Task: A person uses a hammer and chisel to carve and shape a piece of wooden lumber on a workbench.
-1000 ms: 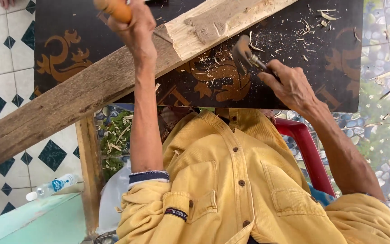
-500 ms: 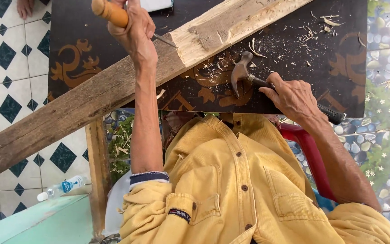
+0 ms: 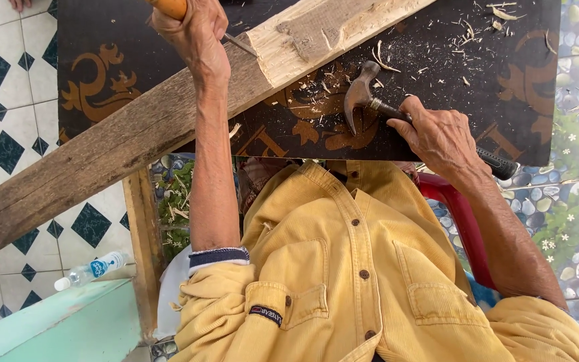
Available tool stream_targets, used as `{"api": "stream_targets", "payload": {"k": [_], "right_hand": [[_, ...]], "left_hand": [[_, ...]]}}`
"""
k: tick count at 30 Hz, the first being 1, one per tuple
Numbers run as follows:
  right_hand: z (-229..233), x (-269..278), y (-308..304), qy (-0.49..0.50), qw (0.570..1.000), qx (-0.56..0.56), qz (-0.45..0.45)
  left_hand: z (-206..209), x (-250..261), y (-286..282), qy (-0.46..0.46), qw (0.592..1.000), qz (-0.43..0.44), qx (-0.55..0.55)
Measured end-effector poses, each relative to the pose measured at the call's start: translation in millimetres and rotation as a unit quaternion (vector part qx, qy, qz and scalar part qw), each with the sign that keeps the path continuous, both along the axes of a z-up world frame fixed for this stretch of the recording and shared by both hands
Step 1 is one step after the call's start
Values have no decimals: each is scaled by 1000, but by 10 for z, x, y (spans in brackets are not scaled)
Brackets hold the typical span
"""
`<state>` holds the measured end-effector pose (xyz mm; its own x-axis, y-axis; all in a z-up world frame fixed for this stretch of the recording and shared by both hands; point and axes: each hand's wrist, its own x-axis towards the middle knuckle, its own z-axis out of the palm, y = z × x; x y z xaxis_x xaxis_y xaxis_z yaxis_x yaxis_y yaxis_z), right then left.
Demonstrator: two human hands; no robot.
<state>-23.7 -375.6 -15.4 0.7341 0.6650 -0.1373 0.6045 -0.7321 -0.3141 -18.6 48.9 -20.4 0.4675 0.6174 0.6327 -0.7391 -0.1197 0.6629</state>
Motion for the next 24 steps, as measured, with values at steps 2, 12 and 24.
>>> {"api": "stream_targets", "payload": {"k": [2,12,24], "right_hand": [[-45,9,-17,-14,1000,1,7],[-56,18,-28,-31,999,3,17],[-153,39,-50,-39,999,-5,15]], "left_hand": [[-253,64,151,7,1000,6,6],[102,-6,-104,13,998,-8,53],[-164,83,60,54,998,-14,27]]}}
